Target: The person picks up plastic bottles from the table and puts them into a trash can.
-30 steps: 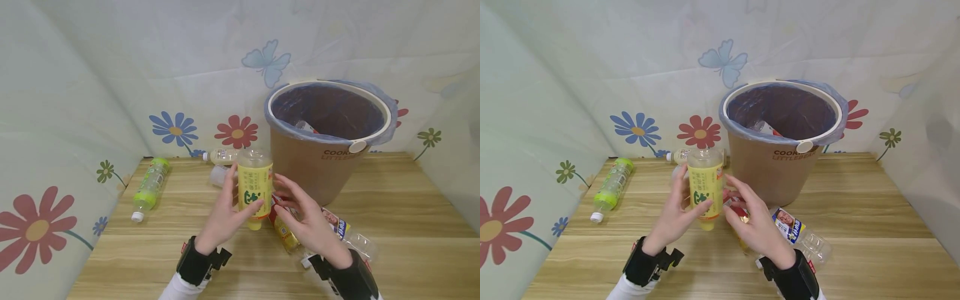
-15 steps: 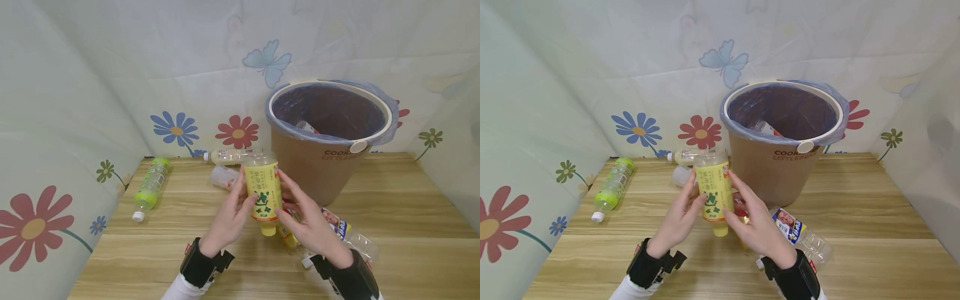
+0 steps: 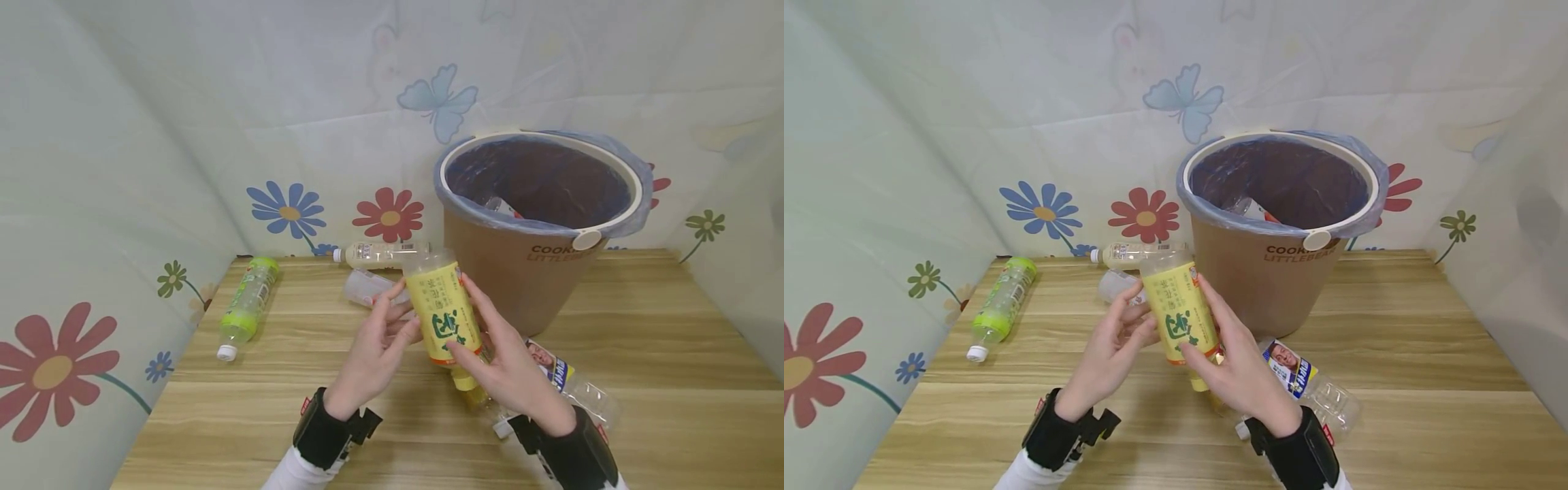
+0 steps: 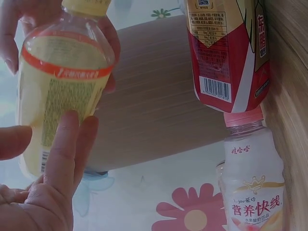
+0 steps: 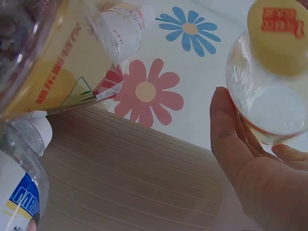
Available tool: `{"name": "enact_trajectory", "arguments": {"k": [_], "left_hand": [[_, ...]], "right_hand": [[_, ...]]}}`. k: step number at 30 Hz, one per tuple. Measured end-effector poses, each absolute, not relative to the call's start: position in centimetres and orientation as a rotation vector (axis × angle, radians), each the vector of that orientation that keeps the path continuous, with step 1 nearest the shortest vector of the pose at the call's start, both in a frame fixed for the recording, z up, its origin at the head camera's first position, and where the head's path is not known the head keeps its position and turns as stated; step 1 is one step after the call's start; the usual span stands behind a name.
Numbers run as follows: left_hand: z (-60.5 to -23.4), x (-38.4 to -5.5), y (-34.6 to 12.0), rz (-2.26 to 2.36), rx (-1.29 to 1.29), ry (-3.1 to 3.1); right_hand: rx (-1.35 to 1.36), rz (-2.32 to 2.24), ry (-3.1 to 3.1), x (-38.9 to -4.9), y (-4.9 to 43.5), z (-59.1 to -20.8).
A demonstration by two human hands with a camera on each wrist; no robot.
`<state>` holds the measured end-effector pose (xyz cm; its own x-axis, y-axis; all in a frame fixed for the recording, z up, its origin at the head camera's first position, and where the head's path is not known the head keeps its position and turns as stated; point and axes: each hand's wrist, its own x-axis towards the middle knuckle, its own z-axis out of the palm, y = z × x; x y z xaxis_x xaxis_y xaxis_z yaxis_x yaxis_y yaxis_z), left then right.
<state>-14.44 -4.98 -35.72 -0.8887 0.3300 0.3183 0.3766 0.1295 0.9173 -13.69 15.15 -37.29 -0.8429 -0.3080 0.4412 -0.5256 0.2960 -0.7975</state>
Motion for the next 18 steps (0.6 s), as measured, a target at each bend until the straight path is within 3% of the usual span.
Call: {"name": "enact_trajectory", "arguments": {"k": [18], "left_hand": [[-38.3,-16.2,-5.8,-1.669,-0.764,-2.465]], "right_hand": [[0.727,1.478,-2.463,-12.9,15.1,-35.6]]}}
